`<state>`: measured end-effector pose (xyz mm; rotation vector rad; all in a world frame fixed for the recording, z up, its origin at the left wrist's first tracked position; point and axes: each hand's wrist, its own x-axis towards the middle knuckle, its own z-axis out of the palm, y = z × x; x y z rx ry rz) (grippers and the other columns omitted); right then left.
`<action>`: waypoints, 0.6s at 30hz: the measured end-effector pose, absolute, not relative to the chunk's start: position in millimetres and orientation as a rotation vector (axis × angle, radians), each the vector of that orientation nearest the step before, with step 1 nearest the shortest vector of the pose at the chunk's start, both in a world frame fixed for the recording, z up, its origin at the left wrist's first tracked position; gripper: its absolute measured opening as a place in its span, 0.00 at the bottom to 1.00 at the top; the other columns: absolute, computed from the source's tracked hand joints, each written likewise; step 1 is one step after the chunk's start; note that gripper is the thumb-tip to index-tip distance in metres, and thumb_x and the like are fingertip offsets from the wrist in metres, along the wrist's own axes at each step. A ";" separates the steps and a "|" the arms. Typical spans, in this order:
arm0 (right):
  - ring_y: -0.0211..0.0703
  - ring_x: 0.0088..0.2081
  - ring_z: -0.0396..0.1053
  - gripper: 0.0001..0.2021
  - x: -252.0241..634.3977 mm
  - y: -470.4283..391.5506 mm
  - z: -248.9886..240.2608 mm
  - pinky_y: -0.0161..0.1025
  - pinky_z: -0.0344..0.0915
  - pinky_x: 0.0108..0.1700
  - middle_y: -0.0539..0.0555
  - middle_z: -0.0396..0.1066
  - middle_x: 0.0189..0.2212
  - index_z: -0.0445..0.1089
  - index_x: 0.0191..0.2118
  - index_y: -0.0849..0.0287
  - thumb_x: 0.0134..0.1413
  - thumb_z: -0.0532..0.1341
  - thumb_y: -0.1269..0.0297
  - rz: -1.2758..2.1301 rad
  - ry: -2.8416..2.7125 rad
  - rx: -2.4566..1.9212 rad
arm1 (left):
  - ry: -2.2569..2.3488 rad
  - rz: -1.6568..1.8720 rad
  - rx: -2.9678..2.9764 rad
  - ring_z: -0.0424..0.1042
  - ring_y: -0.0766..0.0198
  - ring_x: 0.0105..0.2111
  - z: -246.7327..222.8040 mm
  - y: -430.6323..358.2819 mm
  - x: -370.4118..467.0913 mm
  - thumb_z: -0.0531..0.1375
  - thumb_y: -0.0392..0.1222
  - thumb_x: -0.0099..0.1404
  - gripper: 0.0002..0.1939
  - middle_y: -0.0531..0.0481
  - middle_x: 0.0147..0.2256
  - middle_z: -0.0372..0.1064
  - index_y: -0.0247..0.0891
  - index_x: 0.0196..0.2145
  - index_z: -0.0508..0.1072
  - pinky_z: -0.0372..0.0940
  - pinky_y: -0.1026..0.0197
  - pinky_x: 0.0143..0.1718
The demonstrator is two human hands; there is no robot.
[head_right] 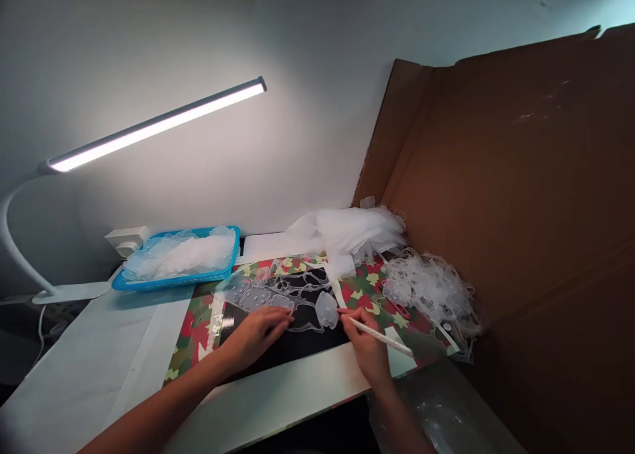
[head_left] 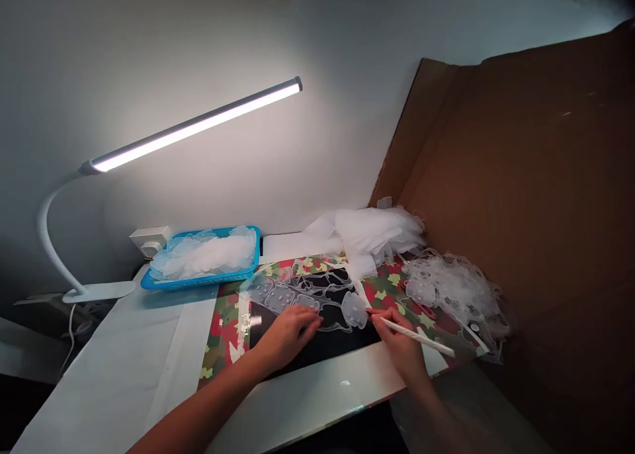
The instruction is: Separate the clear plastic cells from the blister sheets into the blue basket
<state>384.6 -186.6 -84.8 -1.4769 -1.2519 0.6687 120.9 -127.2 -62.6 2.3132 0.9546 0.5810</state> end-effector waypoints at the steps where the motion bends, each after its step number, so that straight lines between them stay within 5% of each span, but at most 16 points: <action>1: 0.51 0.40 0.71 0.13 377.3 -189.6 -82.5 0.44 0.65 0.43 0.56 0.76 0.37 0.67 0.27 0.55 0.57 0.59 0.52 0.712 -1.281 -1.431 | 1.021 0.592 2.156 0.74 0.55 0.44 -61.2 -118.0 131.0 0.47 0.53 0.72 0.22 0.42 0.43 0.76 0.38 0.42 0.76 0.68 0.54 0.45; 4: 0.51 0.43 0.71 0.12 356.4 -192.7 -74.1 0.45 0.65 0.47 0.56 0.76 0.43 0.68 0.28 0.55 0.58 0.59 0.54 0.824 -1.402 -1.349 | 1.047 0.428 1.733 0.73 0.62 0.24 -64.2 -91.9 163.2 0.46 0.62 0.68 0.29 0.45 0.29 0.75 0.33 0.35 0.74 0.66 0.62 0.25; 6: 0.49 0.43 0.71 0.12 351.4 -186.9 -70.4 0.45 0.65 0.46 0.56 0.76 0.43 0.68 0.28 0.55 0.58 0.59 0.54 0.927 -1.452 -1.309 | 1.006 0.356 1.640 0.69 0.65 0.19 -69.9 -81.5 179.0 0.52 0.61 0.64 0.25 0.48 0.24 0.72 0.33 0.33 0.72 0.62 0.65 0.20; 11: 0.41 0.30 0.70 0.16 369.6 -151.8 -73.4 0.37 0.65 0.30 0.56 0.76 0.42 0.64 0.26 0.57 0.49 0.63 0.49 1.127 -1.240 -1.314 | 1.034 0.479 1.777 0.65 0.67 0.22 -76.8 -83.8 187.9 0.63 0.42 0.54 0.08 0.53 0.22 0.68 0.35 0.28 0.70 0.56 0.67 0.23; 14: 0.32 0.18 0.60 0.18 381.0 -133.7 -75.4 0.31 0.51 0.18 0.52 0.75 0.29 0.63 0.26 0.57 0.46 0.64 0.47 1.352 -1.228 -1.300 | 1.053 0.561 1.877 0.64 0.66 0.26 -73.3 -92.6 185.4 0.61 0.36 0.54 0.02 0.54 0.23 0.66 0.36 0.27 0.71 0.56 0.66 0.27; 18: 0.31 0.14 0.53 0.17 383.7 -123.3 -75.4 0.29 0.43 0.17 0.42 0.62 0.13 0.63 0.29 0.57 0.49 0.63 0.48 1.550 -1.317 -1.284 | 1.088 0.612 2.061 0.64 0.66 0.28 -66.5 -103.3 185.2 0.58 0.36 0.59 0.03 0.54 0.26 0.66 0.38 0.27 0.70 0.54 0.65 0.29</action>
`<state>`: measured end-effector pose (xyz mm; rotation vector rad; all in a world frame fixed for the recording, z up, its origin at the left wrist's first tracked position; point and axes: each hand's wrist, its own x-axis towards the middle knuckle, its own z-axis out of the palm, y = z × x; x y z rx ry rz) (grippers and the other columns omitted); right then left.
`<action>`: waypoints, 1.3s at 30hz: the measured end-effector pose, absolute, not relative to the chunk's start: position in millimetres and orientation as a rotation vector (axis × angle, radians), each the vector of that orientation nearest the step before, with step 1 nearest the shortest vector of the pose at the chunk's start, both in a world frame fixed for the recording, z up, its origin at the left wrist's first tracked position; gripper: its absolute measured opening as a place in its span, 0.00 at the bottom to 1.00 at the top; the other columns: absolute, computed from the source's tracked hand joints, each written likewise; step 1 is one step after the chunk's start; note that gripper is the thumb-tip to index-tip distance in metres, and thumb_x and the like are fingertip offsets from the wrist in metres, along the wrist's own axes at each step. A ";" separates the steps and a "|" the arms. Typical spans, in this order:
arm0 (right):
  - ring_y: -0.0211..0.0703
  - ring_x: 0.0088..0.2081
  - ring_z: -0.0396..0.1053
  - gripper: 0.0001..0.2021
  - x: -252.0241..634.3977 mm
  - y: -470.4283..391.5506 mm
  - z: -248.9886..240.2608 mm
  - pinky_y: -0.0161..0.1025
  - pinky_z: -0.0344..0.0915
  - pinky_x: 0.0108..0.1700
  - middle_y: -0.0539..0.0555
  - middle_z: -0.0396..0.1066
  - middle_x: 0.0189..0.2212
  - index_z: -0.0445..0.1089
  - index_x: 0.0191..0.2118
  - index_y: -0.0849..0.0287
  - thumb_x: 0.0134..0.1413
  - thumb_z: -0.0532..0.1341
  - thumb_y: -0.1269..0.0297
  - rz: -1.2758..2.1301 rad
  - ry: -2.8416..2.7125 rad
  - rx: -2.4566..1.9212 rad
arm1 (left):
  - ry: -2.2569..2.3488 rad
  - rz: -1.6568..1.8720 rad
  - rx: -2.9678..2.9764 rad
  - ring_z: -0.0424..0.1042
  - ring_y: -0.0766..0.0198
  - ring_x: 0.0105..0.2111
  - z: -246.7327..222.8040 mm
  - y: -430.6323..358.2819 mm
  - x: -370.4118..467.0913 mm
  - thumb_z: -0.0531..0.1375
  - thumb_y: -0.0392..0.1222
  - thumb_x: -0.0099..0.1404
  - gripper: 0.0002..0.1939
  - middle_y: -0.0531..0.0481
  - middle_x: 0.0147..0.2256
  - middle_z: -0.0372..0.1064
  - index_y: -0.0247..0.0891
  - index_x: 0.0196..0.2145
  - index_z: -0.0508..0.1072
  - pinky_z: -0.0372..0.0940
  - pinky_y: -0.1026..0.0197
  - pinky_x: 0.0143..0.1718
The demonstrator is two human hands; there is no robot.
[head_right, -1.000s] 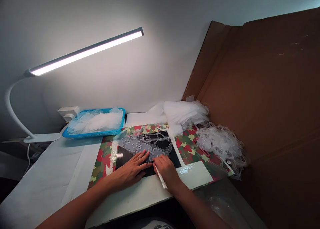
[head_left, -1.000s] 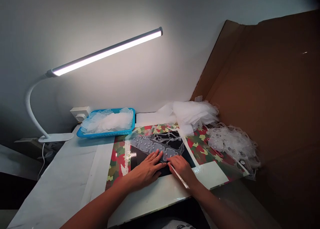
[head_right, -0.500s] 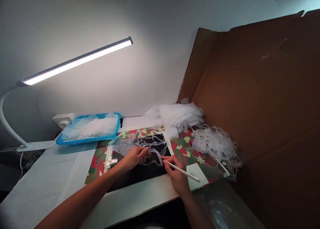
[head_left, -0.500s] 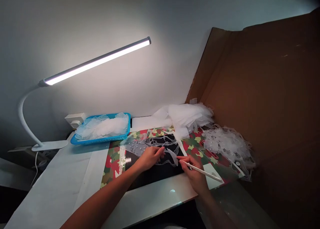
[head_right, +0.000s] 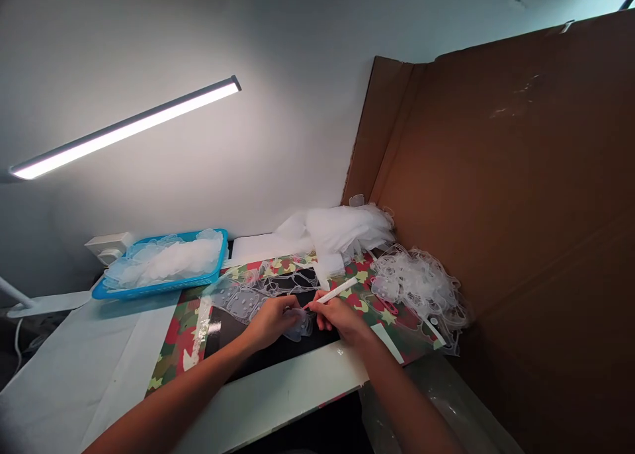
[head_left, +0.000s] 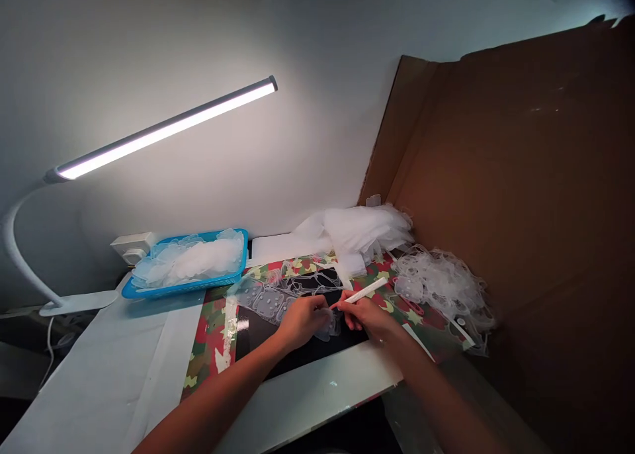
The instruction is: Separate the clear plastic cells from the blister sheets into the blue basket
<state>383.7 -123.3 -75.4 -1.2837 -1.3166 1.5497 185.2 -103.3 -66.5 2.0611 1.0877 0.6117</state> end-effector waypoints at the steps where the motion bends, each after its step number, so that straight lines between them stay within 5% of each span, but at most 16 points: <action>1: 0.31 0.15 0.53 0.16 383.3 -122.2 -75.9 0.29 0.44 0.17 0.42 0.62 0.13 0.63 0.29 0.57 0.49 0.63 0.49 1.548 -1.329 -1.275 | 1.098 0.623 2.139 0.64 0.66 0.28 -65.2 -106.0 185.0 0.57 0.36 0.60 0.04 0.54 0.27 0.66 0.38 0.28 0.69 0.54 0.65 0.30; 7: 0.32 0.17 0.57 0.13 384.8 -117.4 -82.8 0.29 0.49 0.19 0.43 0.64 0.15 0.65 0.28 0.58 0.51 0.62 0.54 1.333 -1.368 -1.312 | 0.980 0.756 2.381 0.64 0.65 0.30 -64.7 -126.9 175.7 0.51 0.39 0.69 0.12 0.50 0.32 0.66 0.39 0.28 0.68 0.57 0.63 0.33; 11: 0.32 0.17 0.56 0.12 394.1 -114.1 -82.8 0.29 0.49 0.19 0.44 0.64 0.15 0.63 0.27 0.57 0.52 0.60 0.54 1.189 -1.392 -1.427 | 0.796 1.028 1.804 0.70 0.61 0.39 -64.2 -136.6 169.9 0.54 0.46 0.69 0.11 0.47 0.39 0.71 0.39 0.31 0.65 0.64 0.59 0.42; 16: 0.31 0.16 0.54 0.13 411.8 -116.5 -80.2 0.29 0.47 0.18 0.44 0.64 0.16 0.63 0.29 0.57 0.51 0.61 0.51 1.175 -1.345 -1.448 | 0.579 1.016 0.858 0.74 0.56 0.46 -55.8 -133.9 168.9 0.59 0.50 0.66 0.14 0.44 0.49 0.71 0.41 0.41 0.60 0.67 0.49 0.49; 23: 0.31 0.16 0.53 0.15 407.0 -141.8 -77.9 0.31 0.47 0.17 0.45 0.66 0.22 0.65 0.32 0.55 0.53 0.61 0.48 1.125 -1.177 -1.422 | 0.472 0.937 0.639 0.69 0.53 0.55 -49.3 -132.4 163.5 0.58 0.42 0.67 0.30 0.42 0.58 0.64 0.47 0.62 0.49 0.60 0.44 0.59; 30: 0.37 0.25 0.63 0.15 378.1 -162.2 -79.3 0.34 0.59 0.25 0.51 0.70 0.27 0.68 0.31 0.57 0.55 0.61 0.49 1.109 -1.322 -1.310 | 0.419 0.955 0.554 0.66 0.50 0.57 -47.9 -130.2 163.6 0.49 0.52 0.72 0.23 0.40 0.56 0.66 0.39 0.60 0.59 0.57 0.43 0.61; 39: 0.38 0.31 0.71 0.12 356.3 -179.0 -66.1 0.36 0.65 0.32 0.53 0.72 0.40 0.67 0.31 0.57 0.57 0.62 0.53 1.269 -1.309 -1.129 | 0.359 0.959 0.421 0.68 0.54 0.55 -35.9 -135.3 163.1 0.53 0.52 0.70 0.22 0.37 0.55 0.66 0.35 0.55 0.64 0.58 0.51 0.59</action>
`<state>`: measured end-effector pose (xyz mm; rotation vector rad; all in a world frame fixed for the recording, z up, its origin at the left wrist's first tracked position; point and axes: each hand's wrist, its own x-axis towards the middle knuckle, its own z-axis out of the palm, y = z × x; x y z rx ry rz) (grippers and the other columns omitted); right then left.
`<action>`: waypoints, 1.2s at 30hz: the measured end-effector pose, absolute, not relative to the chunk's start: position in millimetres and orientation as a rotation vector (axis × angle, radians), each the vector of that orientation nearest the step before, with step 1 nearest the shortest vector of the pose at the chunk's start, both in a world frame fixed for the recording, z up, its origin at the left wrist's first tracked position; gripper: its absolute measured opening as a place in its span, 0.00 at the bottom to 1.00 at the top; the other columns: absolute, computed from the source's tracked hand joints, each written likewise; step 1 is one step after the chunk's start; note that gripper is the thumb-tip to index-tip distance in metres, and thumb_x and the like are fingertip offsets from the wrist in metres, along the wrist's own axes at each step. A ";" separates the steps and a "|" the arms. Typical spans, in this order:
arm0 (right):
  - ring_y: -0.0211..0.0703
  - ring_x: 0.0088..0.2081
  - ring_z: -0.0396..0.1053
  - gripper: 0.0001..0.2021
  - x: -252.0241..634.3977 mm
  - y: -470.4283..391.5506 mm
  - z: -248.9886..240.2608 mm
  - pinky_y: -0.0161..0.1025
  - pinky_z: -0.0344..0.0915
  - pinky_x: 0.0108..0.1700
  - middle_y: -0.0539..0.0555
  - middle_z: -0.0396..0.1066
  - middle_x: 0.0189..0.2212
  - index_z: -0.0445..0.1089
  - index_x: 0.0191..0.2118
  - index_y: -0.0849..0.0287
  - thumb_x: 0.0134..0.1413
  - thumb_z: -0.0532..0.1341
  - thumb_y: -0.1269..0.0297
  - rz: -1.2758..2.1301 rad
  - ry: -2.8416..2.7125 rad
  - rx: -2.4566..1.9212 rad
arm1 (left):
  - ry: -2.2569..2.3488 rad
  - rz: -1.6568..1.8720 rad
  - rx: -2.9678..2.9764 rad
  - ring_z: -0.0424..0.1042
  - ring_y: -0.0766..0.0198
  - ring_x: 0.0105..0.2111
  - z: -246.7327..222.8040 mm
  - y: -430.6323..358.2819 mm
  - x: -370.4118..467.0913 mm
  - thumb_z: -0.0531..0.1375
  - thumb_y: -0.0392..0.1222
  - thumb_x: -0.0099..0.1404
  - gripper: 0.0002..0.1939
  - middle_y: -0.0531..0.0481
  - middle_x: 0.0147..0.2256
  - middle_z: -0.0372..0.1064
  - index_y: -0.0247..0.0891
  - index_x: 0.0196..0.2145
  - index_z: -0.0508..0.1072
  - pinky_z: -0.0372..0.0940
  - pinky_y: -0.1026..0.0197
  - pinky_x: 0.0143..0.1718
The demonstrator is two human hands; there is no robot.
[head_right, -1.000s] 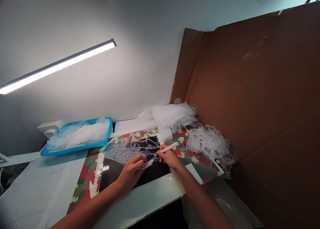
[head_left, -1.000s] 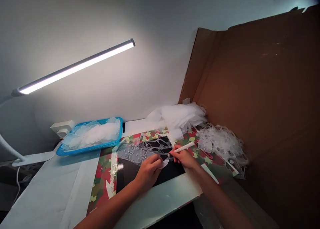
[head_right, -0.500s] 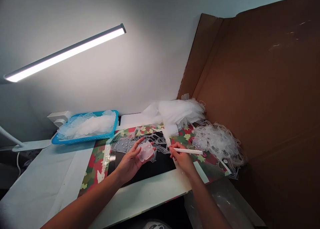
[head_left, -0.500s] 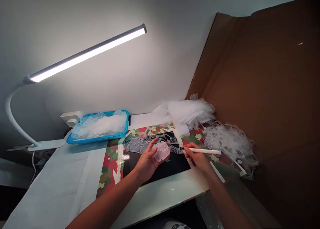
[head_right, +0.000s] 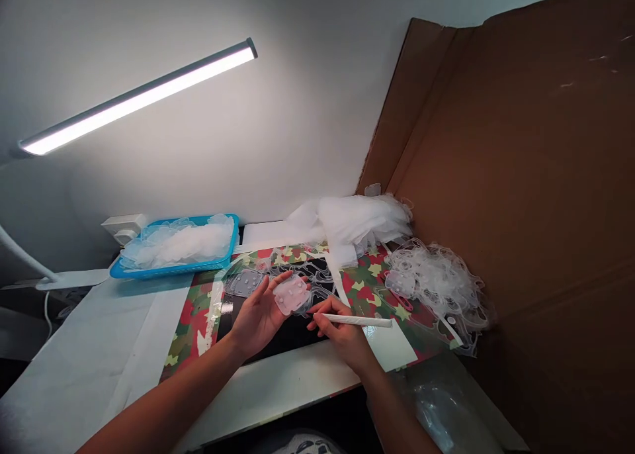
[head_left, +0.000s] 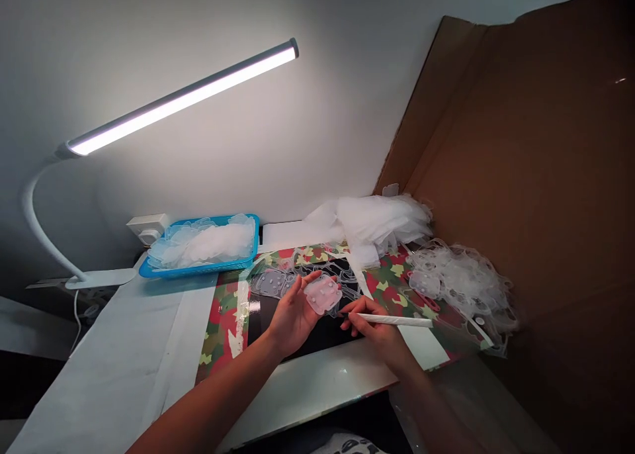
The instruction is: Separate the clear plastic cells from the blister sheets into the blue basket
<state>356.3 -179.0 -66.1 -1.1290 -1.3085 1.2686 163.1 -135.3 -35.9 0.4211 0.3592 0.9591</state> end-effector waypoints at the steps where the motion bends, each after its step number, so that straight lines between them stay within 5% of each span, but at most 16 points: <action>1: 0.39 0.33 0.72 0.12 355.4 -179.3 -66.7 0.37 0.65 0.33 0.53 0.72 0.40 0.67 0.31 0.57 0.57 0.62 0.54 1.274 -1.315 -1.121 | 0.365 0.958 0.431 0.69 0.54 0.53 -37.0 -134.6 163.4 0.53 0.52 0.70 0.22 0.37 0.54 0.66 0.35 0.54 0.65 0.59 0.51 0.58; 5: 0.44 0.40 0.72 0.11 356.5 -172.3 -70.9 0.41 0.67 0.43 0.53 0.73 0.41 0.66 0.31 0.57 0.58 0.61 0.55 1.213 -1.317 -1.135 | 0.559 1.011 0.667 0.74 0.60 0.39 -44.4 -125.3 158.0 0.57 0.49 0.66 0.17 0.46 0.39 0.72 0.38 0.48 0.68 0.68 0.57 0.43; 8: 0.45 0.43 0.71 0.11 359.4 -159.8 -72.0 0.43 0.65 0.47 0.54 0.73 0.44 0.65 0.30 0.57 0.58 0.60 0.56 1.102 -1.368 -1.183 | 0.965 1.019 1.256 0.69 0.67 0.26 -50.9 -121.2 145.2 0.58 0.48 0.65 0.13 0.53 0.28 0.69 0.39 0.43 0.71 0.64 0.66 0.28; 11: 0.46 0.45 0.71 0.10 358.6 -146.2 -72.5 0.42 0.65 0.47 0.55 0.72 0.46 0.65 0.30 0.57 0.58 0.60 0.57 1.049 -1.518 -1.218 | 1.260 0.713 2.129 0.71 0.66 0.30 -59.3 -130.6 130.6 0.56 0.44 0.66 0.14 0.48 0.43 0.72 0.44 0.48 0.73 0.65 0.65 0.30; 15: 0.44 0.42 0.72 0.09 348.0 -133.9 -77.2 0.41 0.66 0.46 0.54 0.72 0.43 0.65 0.27 0.57 0.57 0.60 0.62 1.003 -1.752 -1.178 | 1.298 0.223 2.724 0.76 0.59 0.35 -75.1 -153.1 119.3 0.51 0.41 0.69 0.22 0.44 0.62 0.58 0.48 0.59 0.66 0.70 0.58 0.32; 36: 0.45 0.42 0.69 0.07 326.9 -133.6 -87.6 0.41 0.67 0.44 0.54 0.71 0.40 0.64 0.28 0.57 0.56 0.58 0.74 0.575 -2.226 -1.163 | 1.464 -0.034 2.703 0.78 0.55 0.31 -78.4 -161.8 120.3 0.52 0.42 0.69 0.24 0.39 0.66 0.48 0.49 0.62 0.61 0.71 0.54 0.29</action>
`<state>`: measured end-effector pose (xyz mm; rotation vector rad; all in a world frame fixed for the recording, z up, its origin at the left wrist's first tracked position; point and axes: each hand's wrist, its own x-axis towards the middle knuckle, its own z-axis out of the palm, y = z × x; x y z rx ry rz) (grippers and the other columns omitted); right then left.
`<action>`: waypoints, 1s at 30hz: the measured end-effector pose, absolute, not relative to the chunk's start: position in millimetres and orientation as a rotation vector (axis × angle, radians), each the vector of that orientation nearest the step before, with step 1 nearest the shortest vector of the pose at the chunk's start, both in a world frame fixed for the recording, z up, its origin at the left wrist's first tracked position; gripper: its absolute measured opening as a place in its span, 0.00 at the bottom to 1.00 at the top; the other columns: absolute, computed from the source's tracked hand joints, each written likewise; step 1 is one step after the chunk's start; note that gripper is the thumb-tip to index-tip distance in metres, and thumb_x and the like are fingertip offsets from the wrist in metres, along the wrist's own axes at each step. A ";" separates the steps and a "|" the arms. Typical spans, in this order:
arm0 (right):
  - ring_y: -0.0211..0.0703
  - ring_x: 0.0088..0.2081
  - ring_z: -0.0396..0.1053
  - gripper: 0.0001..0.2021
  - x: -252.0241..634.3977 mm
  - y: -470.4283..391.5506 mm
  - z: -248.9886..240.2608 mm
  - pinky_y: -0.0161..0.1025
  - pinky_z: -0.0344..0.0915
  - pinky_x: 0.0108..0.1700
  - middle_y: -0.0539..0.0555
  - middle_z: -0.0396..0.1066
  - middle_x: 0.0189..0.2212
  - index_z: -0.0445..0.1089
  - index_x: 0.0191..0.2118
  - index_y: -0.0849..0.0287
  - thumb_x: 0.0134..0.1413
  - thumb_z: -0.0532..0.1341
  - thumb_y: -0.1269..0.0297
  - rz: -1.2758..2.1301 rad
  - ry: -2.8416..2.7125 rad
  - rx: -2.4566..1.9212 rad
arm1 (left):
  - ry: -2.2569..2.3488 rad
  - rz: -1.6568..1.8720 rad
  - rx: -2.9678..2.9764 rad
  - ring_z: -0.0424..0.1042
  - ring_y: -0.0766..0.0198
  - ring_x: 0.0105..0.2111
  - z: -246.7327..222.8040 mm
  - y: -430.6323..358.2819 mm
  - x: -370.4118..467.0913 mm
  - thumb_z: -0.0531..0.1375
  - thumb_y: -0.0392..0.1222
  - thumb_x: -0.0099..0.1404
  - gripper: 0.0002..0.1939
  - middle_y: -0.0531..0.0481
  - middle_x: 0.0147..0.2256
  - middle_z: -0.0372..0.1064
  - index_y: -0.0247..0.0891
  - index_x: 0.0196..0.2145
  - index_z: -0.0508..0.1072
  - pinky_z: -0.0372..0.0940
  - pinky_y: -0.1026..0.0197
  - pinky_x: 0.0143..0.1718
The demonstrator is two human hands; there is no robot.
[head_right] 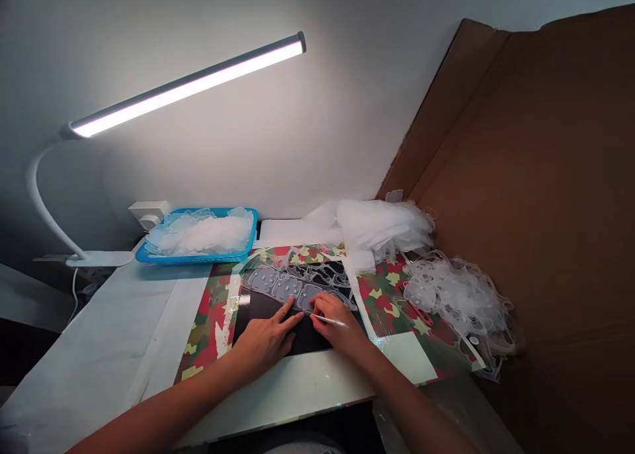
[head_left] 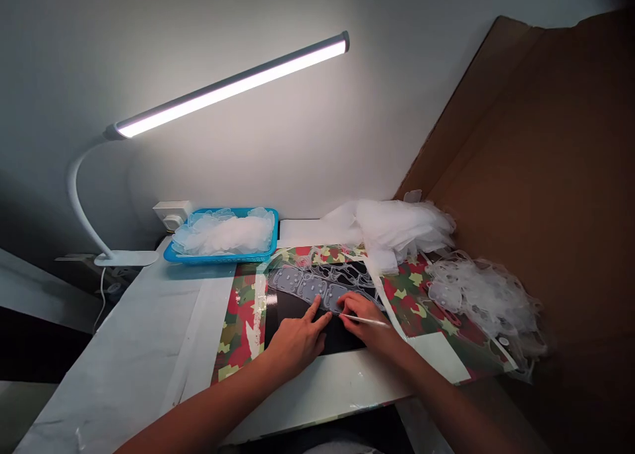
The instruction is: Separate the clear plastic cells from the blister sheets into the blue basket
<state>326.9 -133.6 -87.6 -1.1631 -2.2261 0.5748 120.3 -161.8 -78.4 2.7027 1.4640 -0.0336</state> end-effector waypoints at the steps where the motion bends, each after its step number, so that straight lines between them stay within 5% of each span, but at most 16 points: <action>1: 0.46 0.44 0.69 0.06 326.3 -133.7 -89.6 0.43 0.67 0.46 0.55 0.72 0.41 0.65 0.30 0.57 0.57 0.58 0.73 0.519 -2.254 -1.140 | 1.458 -0.044 2.697 0.78 0.55 0.31 -77.3 -161.6 120.1 0.52 0.42 0.68 0.25 0.39 0.66 0.47 0.48 0.62 0.61 0.72 0.54 0.29; 6: 0.49 0.42 0.71 0.10 322.5 -135.4 -96.5 0.47 0.68 0.47 0.57 0.74 0.37 0.70 0.40 0.56 0.63 0.52 0.70 0.307 -2.280 -1.126 | 1.433 -0.056 2.663 0.78 0.53 0.32 -71.3 -161.3 119.1 0.53 0.41 0.67 0.26 0.37 0.66 0.46 0.47 0.62 0.61 0.72 0.53 0.29; 13: 0.48 0.37 0.72 0.12 357.8 -136.1 -88.8 0.43 0.68 0.39 0.56 0.76 0.40 0.67 0.31 0.54 0.61 0.55 0.54 0.446 -1.516 -1.537 | 1.442 -0.011 2.579 0.79 0.52 0.32 -67.4 -161.3 119.0 0.53 0.39 0.66 0.26 0.40 0.65 0.52 0.49 0.61 0.63 0.72 0.53 0.30; 21: 0.43 0.26 0.65 0.18 398.0 -147.3 -94.0 0.38 0.62 0.30 0.49 0.67 0.20 0.62 0.26 0.55 0.54 0.60 0.46 0.507 -1.043 -1.576 | 1.385 -0.001 2.535 0.78 0.53 0.34 -51.9 -151.5 112.4 0.52 0.37 0.64 0.26 0.46 0.62 0.59 0.53 0.58 0.68 0.70 0.55 0.32; 25: 0.43 0.29 0.67 0.16 394.8 -152.4 -84.9 0.38 0.64 0.34 0.50 0.70 0.24 0.62 0.26 0.55 0.54 0.61 0.49 0.585 -1.061 -1.426 | 1.338 0.132 2.374 0.76 0.57 0.29 -36.5 -121.0 116.4 0.53 0.45 0.66 0.17 0.45 0.41 0.78 0.46 0.44 0.79 0.64 0.61 0.29; 30: 0.48 0.40 0.72 0.13 370.6 -163.5 -59.3 0.43 0.65 0.45 0.55 0.76 0.37 0.66 0.26 0.55 0.57 0.59 0.54 0.689 -1.397 -1.317 | 1.166 0.411 1.802 0.62 0.68 0.18 -33.8 -75.4 150.1 0.44 0.63 0.67 0.34 0.47 0.26 0.76 0.35 0.35 0.81 0.54 0.67 0.20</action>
